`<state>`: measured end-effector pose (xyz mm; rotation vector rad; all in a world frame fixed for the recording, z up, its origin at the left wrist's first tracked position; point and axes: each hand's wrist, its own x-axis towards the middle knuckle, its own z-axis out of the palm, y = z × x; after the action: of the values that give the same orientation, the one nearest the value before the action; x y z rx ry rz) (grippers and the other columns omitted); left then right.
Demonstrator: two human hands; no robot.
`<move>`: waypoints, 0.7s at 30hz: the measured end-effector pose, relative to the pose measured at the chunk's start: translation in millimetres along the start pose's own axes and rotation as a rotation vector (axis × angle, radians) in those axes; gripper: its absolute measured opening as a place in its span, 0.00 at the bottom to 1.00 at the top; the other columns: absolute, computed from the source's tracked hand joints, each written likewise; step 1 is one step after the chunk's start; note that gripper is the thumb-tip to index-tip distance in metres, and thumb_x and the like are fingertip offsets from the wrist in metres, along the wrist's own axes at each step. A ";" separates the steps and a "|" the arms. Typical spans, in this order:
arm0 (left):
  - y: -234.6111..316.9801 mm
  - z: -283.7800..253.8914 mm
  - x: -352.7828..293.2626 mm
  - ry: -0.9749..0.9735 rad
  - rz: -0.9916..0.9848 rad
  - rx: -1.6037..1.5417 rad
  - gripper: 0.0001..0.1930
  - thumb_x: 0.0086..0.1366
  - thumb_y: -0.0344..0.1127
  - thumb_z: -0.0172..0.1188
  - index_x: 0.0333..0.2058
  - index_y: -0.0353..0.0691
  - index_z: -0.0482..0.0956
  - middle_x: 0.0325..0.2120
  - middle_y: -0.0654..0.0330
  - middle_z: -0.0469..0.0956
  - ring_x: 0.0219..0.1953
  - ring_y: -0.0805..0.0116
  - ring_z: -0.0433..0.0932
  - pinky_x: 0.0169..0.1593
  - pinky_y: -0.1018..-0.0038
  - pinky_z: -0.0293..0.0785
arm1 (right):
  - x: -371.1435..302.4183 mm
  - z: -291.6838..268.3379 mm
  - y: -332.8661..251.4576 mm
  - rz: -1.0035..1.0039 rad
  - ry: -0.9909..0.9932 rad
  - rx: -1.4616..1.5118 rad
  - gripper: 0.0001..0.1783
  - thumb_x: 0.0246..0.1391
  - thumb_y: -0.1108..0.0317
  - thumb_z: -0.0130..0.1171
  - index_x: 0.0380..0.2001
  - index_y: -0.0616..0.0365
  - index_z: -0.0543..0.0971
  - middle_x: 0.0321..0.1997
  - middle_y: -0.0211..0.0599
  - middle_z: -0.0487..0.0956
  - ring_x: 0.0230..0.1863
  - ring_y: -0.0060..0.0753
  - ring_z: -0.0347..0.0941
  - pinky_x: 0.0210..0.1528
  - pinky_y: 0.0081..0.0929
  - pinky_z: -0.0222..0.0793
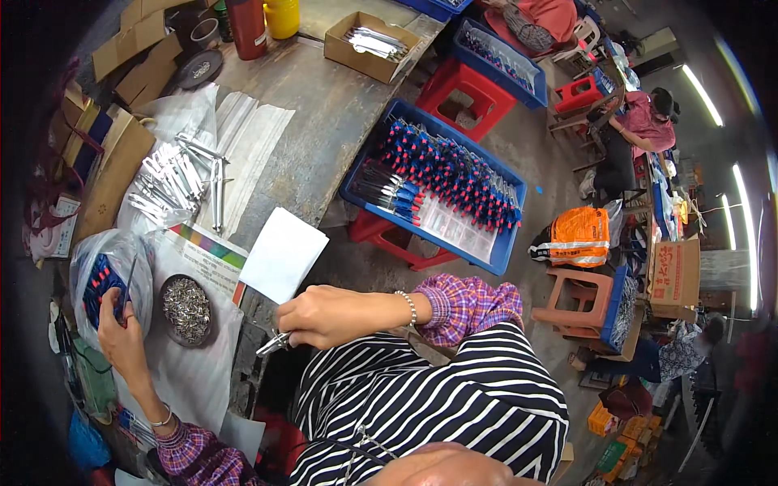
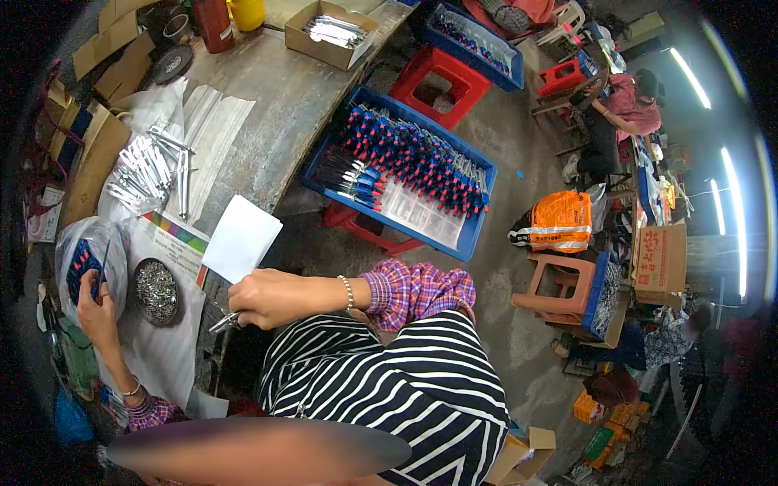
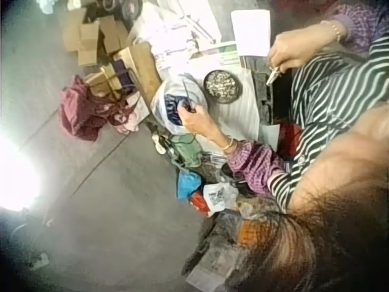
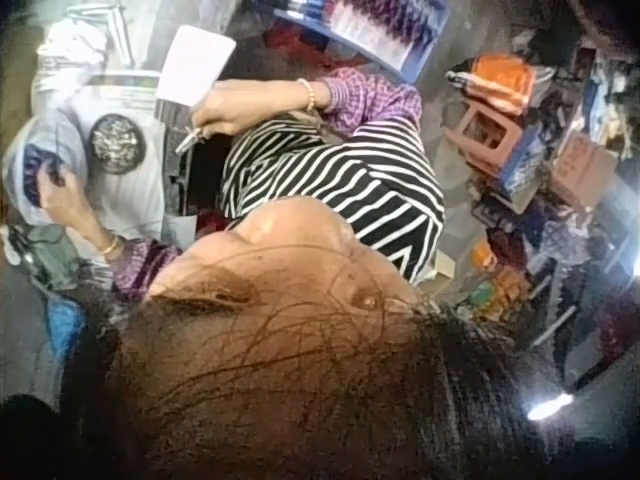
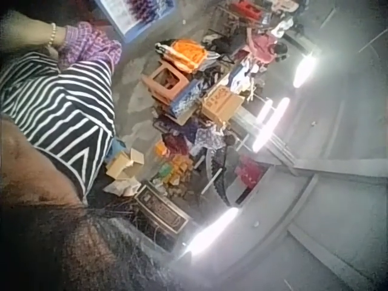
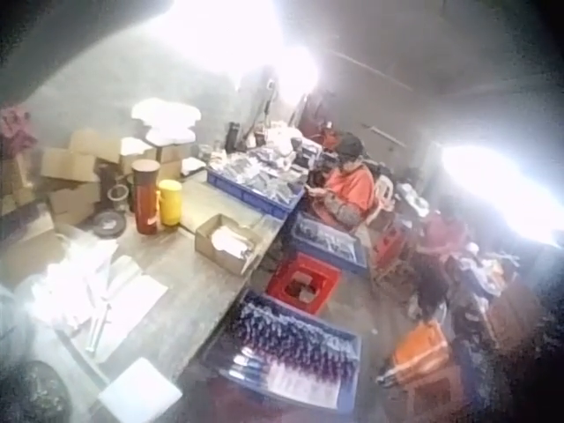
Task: Assembling small components by inserting metal pins into plastic tubes using a manual tool.
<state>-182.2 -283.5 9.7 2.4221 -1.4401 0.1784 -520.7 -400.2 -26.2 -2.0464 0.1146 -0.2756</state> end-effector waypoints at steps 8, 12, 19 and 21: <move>-11.2 1.3 -0.9 -0.018 -0.073 -0.081 0.14 0.59 0.29 0.55 0.46 0.37 0.73 0.41 0.50 0.77 0.44 0.57 0.77 0.46 0.69 0.70 | -1.9 4.6 2.3 0.043 0.025 0.106 0.08 0.43 0.70 0.59 0.23 0.65 0.76 0.27 0.45 0.75 0.30 0.50 0.72 0.32 0.40 0.68; -24.8 10.0 -0.7 0.077 -0.035 -0.326 0.14 0.61 0.27 0.54 0.46 0.33 0.74 0.41 0.54 0.78 0.43 0.65 0.76 0.47 0.73 0.70 | -5.5 14.3 14.3 0.024 0.117 0.244 0.09 0.45 0.69 0.59 0.25 0.67 0.76 0.25 0.46 0.75 0.25 0.43 0.74 0.28 0.34 0.68; 14.4 -21.8 -19.4 0.131 -0.201 -0.734 0.11 0.61 0.26 0.54 0.43 0.34 0.76 0.36 0.64 0.78 0.24 0.82 0.68 0.28 0.84 0.64 | -0.2 19.5 6.2 0.320 -0.019 0.552 0.07 0.49 0.72 0.57 0.27 0.67 0.75 0.25 0.39 0.74 0.25 0.30 0.72 0.28 0.26 0.66; 39.6 -14.7 -28.6 0.059 -0.376 -0.904 0.10 0.59 0.28 0.56 0.40 0.35 0.76 0.29 0.67 0.76 0.13 0.90 0.52 0.16 0.88 0.44 | 0.4 29.6 10.2 0.217 0.053 0.612 0.06 0.49 0.73 0.56 0.27 0.68 0.75 0.30 0.38 0.76 0.24 0.26 0.72 0.26 0.24 0.66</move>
<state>-229.8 -272.3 24.0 1.8298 -0.7489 -0.4008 -512.8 -379.7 -48.5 -1.4068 0.2508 -0.1973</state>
